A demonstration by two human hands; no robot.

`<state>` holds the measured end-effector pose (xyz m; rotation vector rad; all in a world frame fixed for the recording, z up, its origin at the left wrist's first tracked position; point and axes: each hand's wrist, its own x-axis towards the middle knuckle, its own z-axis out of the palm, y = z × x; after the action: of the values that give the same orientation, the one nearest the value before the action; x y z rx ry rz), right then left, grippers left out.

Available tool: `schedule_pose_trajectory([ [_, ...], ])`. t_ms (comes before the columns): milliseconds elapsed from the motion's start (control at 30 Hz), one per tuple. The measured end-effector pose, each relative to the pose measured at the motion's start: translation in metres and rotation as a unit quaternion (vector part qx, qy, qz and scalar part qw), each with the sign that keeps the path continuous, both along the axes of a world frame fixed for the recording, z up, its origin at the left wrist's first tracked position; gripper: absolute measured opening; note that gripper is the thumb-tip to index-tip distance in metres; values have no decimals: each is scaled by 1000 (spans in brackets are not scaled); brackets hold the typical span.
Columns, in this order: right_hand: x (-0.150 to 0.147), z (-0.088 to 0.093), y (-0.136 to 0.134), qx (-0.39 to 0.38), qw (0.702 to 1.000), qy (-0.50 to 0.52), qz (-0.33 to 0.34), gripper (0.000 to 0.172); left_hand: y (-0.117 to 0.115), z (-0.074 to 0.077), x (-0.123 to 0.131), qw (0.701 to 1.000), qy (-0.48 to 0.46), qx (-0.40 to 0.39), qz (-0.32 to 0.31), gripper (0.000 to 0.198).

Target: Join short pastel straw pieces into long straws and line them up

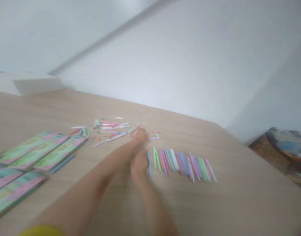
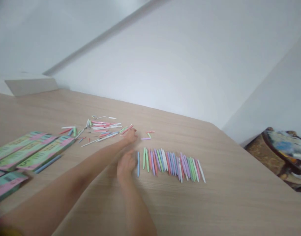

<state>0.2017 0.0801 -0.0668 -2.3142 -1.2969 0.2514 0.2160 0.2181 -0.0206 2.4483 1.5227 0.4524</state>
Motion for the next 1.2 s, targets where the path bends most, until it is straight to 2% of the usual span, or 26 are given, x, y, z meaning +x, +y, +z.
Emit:
schedule_pose_trajectory([
  [67, 3, 4, -3, -3, 1000, -9, 6, 36, 2, -1, 23, 999, -31, 0, -38, 47],
  [133, 4, 5, -6, 0, 1000, -8, 8, 31, 0, -4, 37, 996, -44, -1, -81, 43],
  [200, 6, 6, -5, 5, 1000, -2, 6, 25, -4, -8, 44, 993, -46, -9, -113, 31],
  [300, 8, 8, 0, 17, 1000, 10, -8, 22, -4, -11, 39, 991, -45, -30, -123, 16],
  [433, 6, 17, -1, 63, 998, 30, -2, 26, -4, -6, -2, 993, -61, -49, -85, 17],
  [567, -10, 29, -14, 182, 977, 71, 84, 36, -15, 11, -73, 994, -97, -46, -1, 28],
  [700, -36, 34, -29, 248, 961, -31, 118, 52, -45, 30, -145, 989, -121, -46, 66, 30],
  [800, -59, 33, -41, 281, 946, -107, 124, 49, -83, 43, -179, 993, -96, 0, 62, 31],
  [933, -80, 30, -55, 277, 941, -96, 167, 29, -135, 57, -193, 999, -17, 27, -9, 35],
  [1000, -82, 30, -58, 259, 945, -74, 184, 23, -147, 63, -192, 999, -21, 10, -25, 36],
  [1100, -74, 28, -57, 236, 954, -52, 177, 23, -133, 70, -194, 995, -93, -28, 0, 46],
  [1200, -56, 24, -48, 213, 969, 3, 127, 43, -94, 64, -197, 979, -183, -90, 13, 46],
])
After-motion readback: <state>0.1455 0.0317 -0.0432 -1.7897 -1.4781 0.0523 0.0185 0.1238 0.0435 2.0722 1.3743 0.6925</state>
